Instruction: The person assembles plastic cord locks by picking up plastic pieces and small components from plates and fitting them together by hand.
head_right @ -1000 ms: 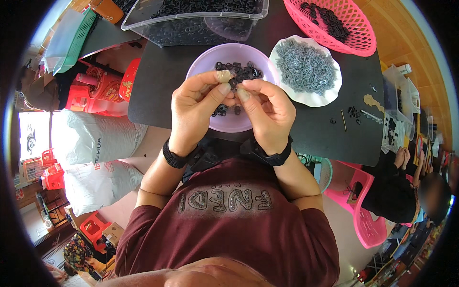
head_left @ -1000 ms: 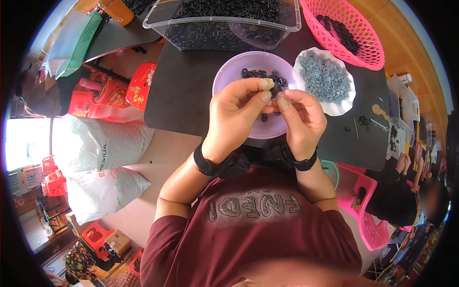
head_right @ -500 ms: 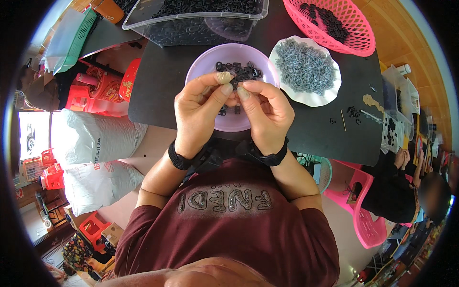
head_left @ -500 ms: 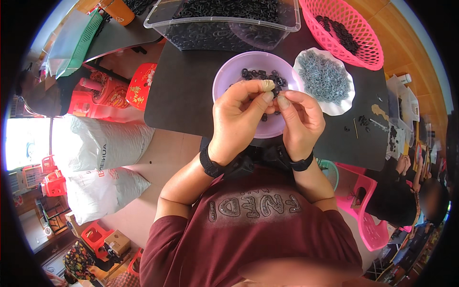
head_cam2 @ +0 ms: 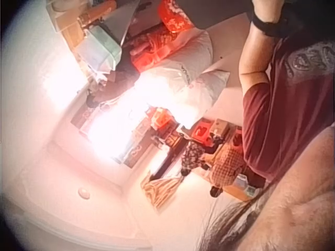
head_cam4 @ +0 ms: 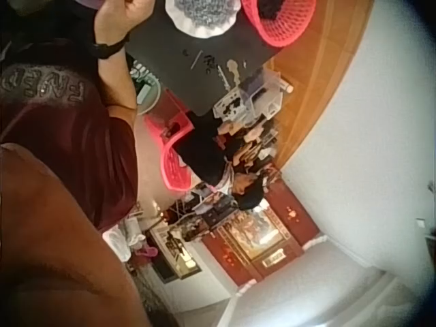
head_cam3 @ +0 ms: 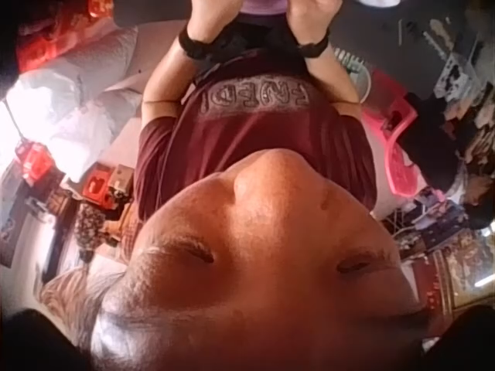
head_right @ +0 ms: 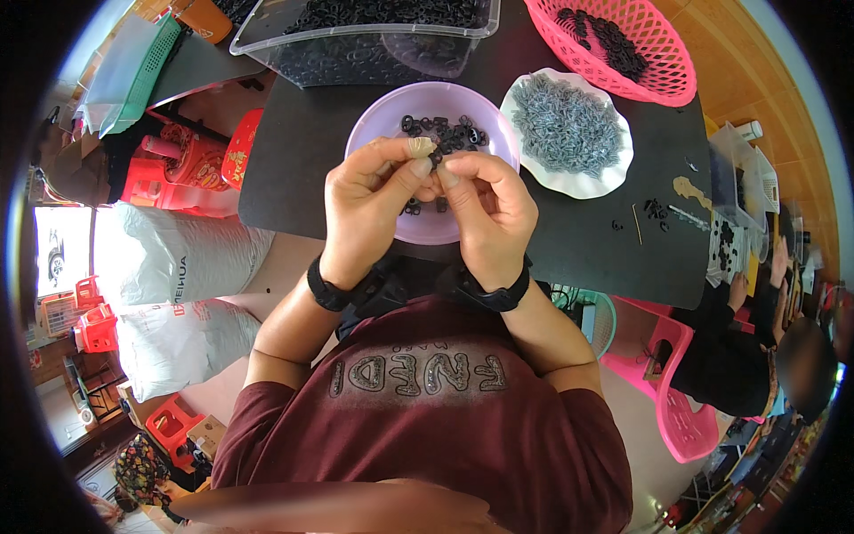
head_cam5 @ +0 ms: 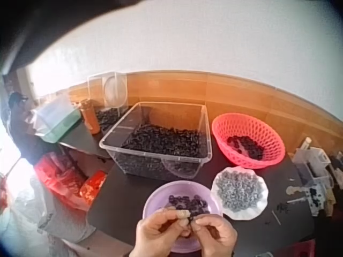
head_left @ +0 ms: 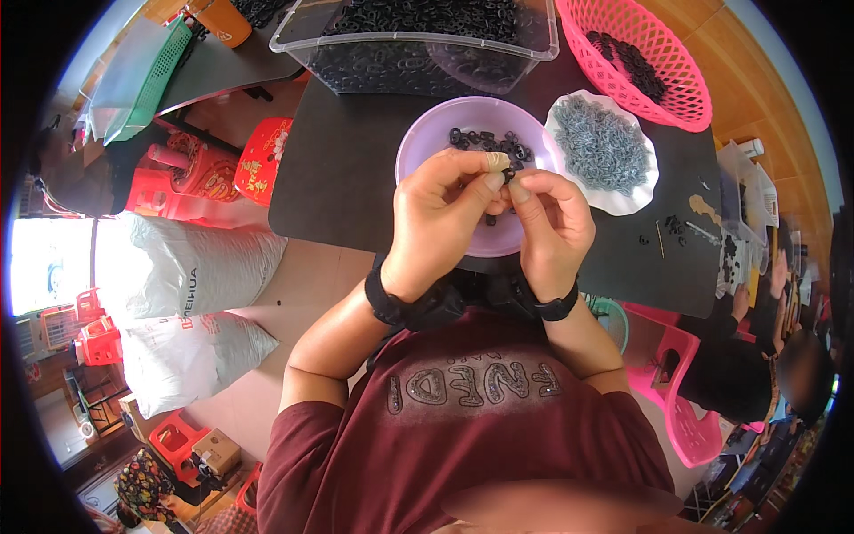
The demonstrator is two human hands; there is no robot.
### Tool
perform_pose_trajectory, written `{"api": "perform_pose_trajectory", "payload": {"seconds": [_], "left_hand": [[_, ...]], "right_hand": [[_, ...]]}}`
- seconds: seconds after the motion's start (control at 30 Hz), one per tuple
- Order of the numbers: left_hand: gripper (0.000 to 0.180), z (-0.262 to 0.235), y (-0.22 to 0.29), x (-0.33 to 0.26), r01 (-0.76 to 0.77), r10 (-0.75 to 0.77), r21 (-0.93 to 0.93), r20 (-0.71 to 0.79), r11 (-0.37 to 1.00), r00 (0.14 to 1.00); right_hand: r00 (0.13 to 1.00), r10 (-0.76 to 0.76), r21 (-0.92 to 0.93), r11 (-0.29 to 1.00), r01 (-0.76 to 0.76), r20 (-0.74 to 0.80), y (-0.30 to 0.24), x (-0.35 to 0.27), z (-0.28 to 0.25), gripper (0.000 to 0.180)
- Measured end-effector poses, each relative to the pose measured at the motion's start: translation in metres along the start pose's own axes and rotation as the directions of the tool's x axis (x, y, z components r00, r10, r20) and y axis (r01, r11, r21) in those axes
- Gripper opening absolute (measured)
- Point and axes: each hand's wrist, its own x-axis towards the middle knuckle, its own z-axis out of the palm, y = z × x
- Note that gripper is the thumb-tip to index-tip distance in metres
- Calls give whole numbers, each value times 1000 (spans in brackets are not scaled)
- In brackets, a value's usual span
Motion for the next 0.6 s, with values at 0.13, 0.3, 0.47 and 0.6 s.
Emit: {"api": "perform_pose_trajectory", "payload": {"seconds": [0.13,0.3,0.47,0.6], "left_hand": [[14,-2,4,1,95,-97,-133,-9,987,995],[18,-10,16,10,127,-124,-33,92,991,988],[23,-23,30,26,148,-207,236,249,960,946],[14,-31,28,35,-46,-237,587,396,808,887]], "right_hand": [[984,168,38,985,-170,63,-12,5,-2,22],[925,338,-24,940,-339,175,-24,19,-6,28],[881,428,-189,899,-394,203,-30,34,-14,20],[907,384,-146,921,-362,172,-33,39,-29,17]]}}
